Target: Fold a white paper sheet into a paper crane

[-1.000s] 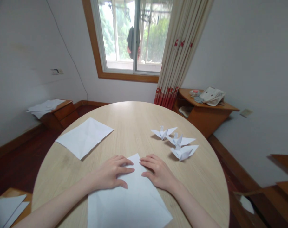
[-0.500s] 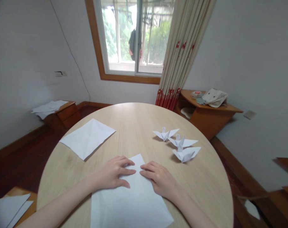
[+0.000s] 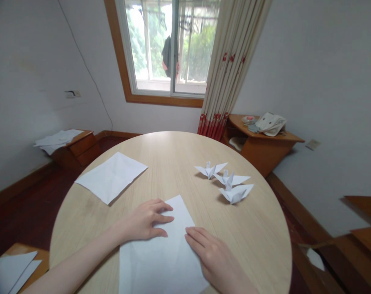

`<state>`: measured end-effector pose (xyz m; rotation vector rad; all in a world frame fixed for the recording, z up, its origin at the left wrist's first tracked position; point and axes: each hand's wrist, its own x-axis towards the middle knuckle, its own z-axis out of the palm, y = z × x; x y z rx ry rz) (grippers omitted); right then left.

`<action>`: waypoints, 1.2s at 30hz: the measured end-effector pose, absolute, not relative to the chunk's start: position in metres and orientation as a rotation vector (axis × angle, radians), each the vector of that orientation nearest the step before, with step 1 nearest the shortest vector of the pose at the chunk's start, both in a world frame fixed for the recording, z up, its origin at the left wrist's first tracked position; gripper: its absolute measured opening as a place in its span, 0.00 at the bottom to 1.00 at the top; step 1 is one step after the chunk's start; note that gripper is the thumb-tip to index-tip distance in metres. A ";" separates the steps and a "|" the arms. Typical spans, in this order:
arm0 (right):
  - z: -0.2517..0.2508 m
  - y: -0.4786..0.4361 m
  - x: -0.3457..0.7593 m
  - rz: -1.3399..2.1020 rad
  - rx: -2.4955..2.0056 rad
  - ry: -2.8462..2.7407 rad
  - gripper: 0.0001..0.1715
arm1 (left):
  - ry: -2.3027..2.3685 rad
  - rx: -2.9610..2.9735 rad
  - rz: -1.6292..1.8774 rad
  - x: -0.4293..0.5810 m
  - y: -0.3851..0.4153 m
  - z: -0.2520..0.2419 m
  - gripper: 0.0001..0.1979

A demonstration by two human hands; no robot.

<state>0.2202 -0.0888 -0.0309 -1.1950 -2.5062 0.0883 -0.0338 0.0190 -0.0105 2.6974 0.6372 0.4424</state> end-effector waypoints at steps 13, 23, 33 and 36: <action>-0.046 -0.129 0.203 -0.206 -1.262 -2.329 0.24 | 0.607 2.693 0.428 -0.034 0.018 -0.009 0.18; -0.049 -0.141 0.220 -0.149 -1.203 -2.332 0.28 | 0.524 2.623 0.451 -0.033 0.014 -0.005 0.10; -0.043 -0.141 0.214 -0.277 -1.127 -2.342 0.16 | 0.495 2.599 0.281 -0.030 -0.020 0.005 0.22; -0.040 -0.142 0.213 -0.306 -1.110 -2.330 0.15 | 0.585 2.611 0.203 -0.033 -0.037 0.012 0.19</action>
